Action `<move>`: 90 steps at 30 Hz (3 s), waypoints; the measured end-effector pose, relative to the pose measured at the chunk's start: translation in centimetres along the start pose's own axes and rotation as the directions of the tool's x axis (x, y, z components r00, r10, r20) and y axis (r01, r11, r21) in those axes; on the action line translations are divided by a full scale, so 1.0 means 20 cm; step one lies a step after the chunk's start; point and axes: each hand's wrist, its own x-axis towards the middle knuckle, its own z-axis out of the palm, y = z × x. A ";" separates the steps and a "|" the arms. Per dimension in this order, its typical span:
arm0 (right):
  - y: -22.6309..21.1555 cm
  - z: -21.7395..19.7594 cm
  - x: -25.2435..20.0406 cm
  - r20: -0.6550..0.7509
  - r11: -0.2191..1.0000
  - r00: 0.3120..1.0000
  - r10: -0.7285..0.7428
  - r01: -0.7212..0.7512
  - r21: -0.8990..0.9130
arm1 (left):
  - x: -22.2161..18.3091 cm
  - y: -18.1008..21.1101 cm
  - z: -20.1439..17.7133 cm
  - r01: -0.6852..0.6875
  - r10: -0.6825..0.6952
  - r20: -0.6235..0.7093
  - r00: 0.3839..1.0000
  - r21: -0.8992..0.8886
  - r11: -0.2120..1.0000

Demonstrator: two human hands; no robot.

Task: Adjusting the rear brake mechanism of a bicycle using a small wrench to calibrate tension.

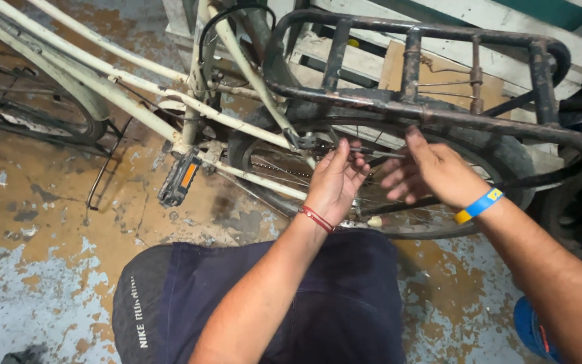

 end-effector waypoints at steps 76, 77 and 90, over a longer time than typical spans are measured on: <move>0.03 -0.11 0.02 -0.175 0.883 0.948 -0.266 0.167 -0.438 | -0.08 -0.02 0.08 -0.027 0.028 0.043 0.999 -0.019 0.999; 0.03 -0.10 -0.01 -0.151 0.800 0.890 -0.431 0.299 -0.521 | -0.08 -0.02 0.08 -0.038 0.039 0.056 0.998 -0.011 0.999; -0.19 0.21 0.09 0.199 0.726 0.925 -0.324 0.378 -0.574 | 0.02 -0.12 -0.21 -0.086 0.082 0.028 0.996 0.396 0.914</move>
